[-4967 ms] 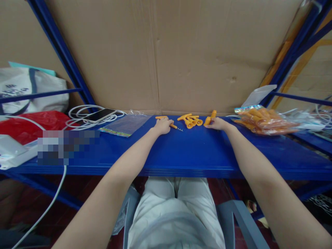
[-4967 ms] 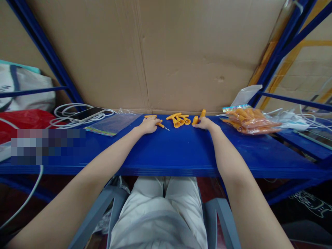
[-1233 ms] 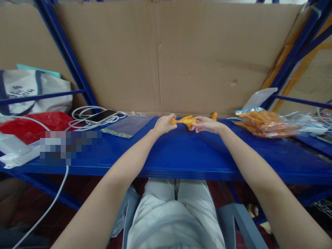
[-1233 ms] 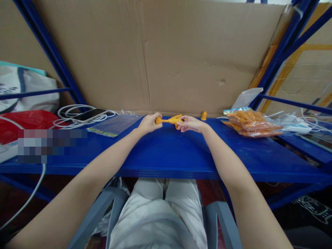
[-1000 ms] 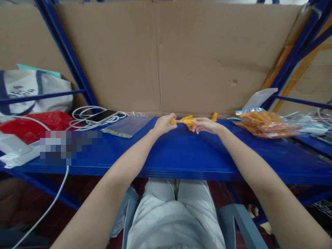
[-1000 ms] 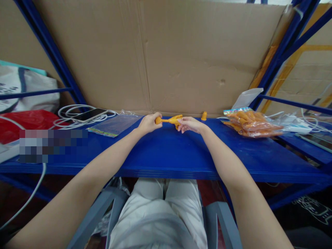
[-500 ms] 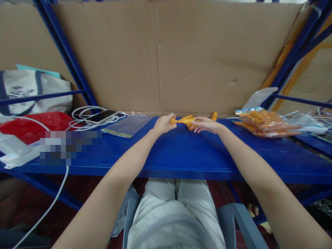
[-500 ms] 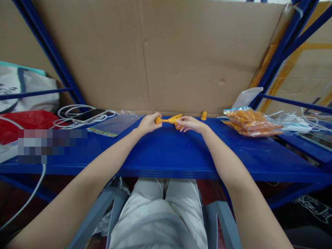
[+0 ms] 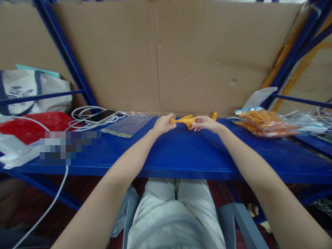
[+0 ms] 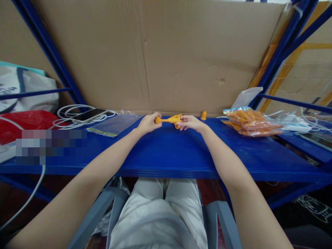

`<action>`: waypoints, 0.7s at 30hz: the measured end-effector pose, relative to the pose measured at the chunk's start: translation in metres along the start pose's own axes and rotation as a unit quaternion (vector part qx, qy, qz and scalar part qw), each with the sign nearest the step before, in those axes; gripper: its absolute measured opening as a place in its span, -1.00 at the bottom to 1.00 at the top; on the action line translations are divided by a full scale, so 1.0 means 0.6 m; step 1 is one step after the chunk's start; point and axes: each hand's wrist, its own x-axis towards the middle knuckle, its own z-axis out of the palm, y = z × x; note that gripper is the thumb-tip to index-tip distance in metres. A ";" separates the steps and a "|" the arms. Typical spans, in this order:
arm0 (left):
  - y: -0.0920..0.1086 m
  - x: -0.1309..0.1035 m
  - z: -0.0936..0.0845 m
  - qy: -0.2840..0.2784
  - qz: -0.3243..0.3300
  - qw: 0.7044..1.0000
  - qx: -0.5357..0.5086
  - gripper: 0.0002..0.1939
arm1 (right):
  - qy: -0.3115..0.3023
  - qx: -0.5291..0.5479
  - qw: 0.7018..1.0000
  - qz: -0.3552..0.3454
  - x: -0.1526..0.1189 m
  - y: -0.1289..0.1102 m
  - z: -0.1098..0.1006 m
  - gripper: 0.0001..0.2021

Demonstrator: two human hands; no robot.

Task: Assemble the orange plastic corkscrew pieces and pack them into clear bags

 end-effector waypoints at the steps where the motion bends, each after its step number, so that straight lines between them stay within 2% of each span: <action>1: 0.000 0.000 0.000 0.000 0.001 1.000 0.001 -0.71 | -0.001 0.001 1.000 -0.006 0.000 0.000 0.000 -0.69; 4: 0.002 0.000 -0.002 0.004 0.004 1.000 0.000 -0.72 | -0.007 0.002 1.000 -0.015 0.003 0.002 -0.001 -0.69; 11: 0.003 0.000 -0.005 0.021 0.017 1.000 -0.002 -0.72 | -0.006 0.025 1.000 -0.010 0.006 0.003 0.003 -0.51; 21: 0.000 0.002 0.003 0.008 0.013 1.000 -0.016 -0.74 | 0.022 0.021 0.999 0.009 0.002 -0.006 0.010 -0.57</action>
